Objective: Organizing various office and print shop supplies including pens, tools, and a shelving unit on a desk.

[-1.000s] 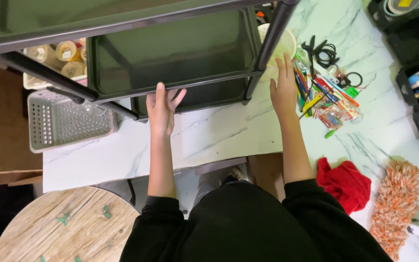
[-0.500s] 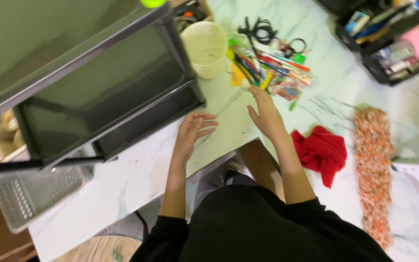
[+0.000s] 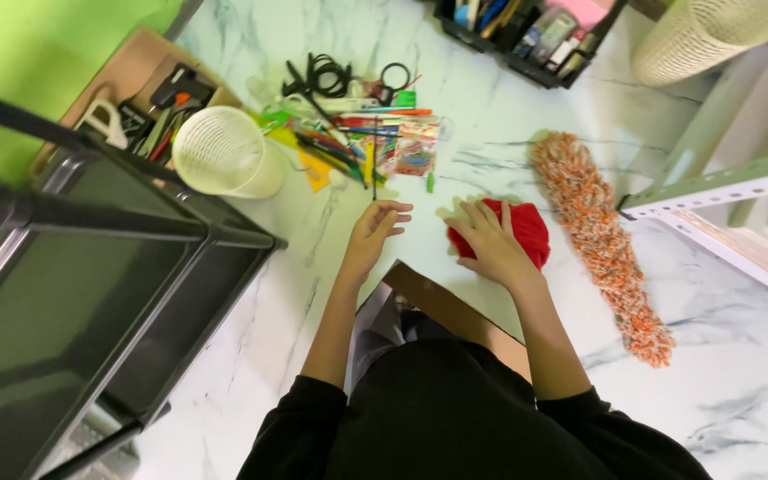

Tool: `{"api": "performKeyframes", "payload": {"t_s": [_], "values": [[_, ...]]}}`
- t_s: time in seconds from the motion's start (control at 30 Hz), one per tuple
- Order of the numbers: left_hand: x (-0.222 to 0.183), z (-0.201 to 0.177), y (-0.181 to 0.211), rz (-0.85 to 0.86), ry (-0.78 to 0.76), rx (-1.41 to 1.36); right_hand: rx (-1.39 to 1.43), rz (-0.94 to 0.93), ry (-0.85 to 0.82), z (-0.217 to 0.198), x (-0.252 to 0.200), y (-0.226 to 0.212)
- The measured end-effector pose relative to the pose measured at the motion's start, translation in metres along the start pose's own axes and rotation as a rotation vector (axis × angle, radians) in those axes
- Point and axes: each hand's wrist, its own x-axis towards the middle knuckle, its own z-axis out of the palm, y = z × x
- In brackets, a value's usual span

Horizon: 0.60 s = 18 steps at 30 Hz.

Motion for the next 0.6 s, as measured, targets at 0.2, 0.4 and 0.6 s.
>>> {"api": "performKeyframes", "payload": {"t_s": [0.2,0.4,0.6], "values": [[0.039,0.009,-0.044,0.021,0.033,0.008,-0.051,0.037,0.244,0.019,-0.013,0.058],[0.058,0.021,-0.022,0.266,0.201,0.423,-0.098,0.105,0.446,0.012,-0.004,0.102],[0.081,0.027,-0.032,0.454,0.227,0.856,-0.099,0.026,0.428,-0.006,0.008,0.072]]}}
